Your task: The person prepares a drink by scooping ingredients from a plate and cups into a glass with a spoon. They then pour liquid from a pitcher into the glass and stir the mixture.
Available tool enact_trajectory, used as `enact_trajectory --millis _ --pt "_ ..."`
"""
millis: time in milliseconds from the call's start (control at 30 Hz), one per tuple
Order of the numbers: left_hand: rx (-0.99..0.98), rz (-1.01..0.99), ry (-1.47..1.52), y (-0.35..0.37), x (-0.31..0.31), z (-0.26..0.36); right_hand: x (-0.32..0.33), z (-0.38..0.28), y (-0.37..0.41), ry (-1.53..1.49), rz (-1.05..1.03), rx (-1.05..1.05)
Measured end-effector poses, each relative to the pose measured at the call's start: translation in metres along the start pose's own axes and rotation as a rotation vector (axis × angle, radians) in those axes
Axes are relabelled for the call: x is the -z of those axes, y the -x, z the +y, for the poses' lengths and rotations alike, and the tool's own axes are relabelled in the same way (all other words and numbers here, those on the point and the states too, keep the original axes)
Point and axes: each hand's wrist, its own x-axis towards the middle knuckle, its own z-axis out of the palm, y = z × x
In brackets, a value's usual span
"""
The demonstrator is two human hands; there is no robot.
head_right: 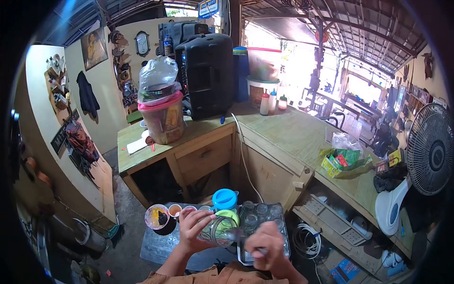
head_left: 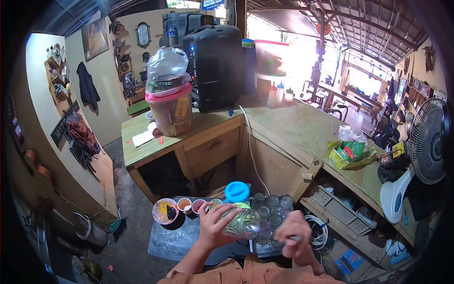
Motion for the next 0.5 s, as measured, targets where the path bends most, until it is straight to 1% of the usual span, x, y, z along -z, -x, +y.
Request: enact_trajectory --millis 33,100,133,200,233,300,333,367,433,467,500 --pt "0.001 0.001 -0.002 0.0 0.001 -0.001 0.001 0.0 -0.003 -0.002 -0.001 0.0" --pt "0.03 0.015 0.01 0.001 0.004 -0.002 0.002 -0.004 -0.011 0.21 -0.082 -0.036" --pt "0.03 0.012 0.013 0.001 0.005 -0.001 -0.005 0.0 -0.01 0.212 -0.081 -0.039" --pt "-0.001 -0.053 0.052 -0.002 0.006 0.0 -0.024 0.011 -0.011 0.199 -0.185 -0.112" --pt "-0.005 -0.05 0.051 0.0 0.005 -0.002 -0.017 0.007 -0.014 0.201 -0.184 -0.106" --pt "0.065 -0.079 0.188 0.008 0.002 -0.007 0.011 -0.011 -0.025 0.338 -0.158 -0.044" --pt "0.082 -0.087 0.24 0.009 0.004 -0.009 0.018 -0.018 -0.029 0.354 -0.116 -0.03" --pt "0.085 -0.09 0.242 0.009 0.005 -0.008 0.016 -0.015 -0.03 0.354 -0.116 -0.035" --pt "0.255 -0.15 0.519 0.008 0.008 -0.005 0.004 -0.005 -0.03 0.32 -0.239 -0.02" --pt "0.207 -0.182 0.524 0.008 0.008 -0.007 -0.008 -0.002 -0.029 0.292 -0.345 -0.085" --pt "0.205 -0.183 0.523 0.01 0.006 -0.009 -0.008 -0.002 -0.03 0.292 -0.343 -0.083"
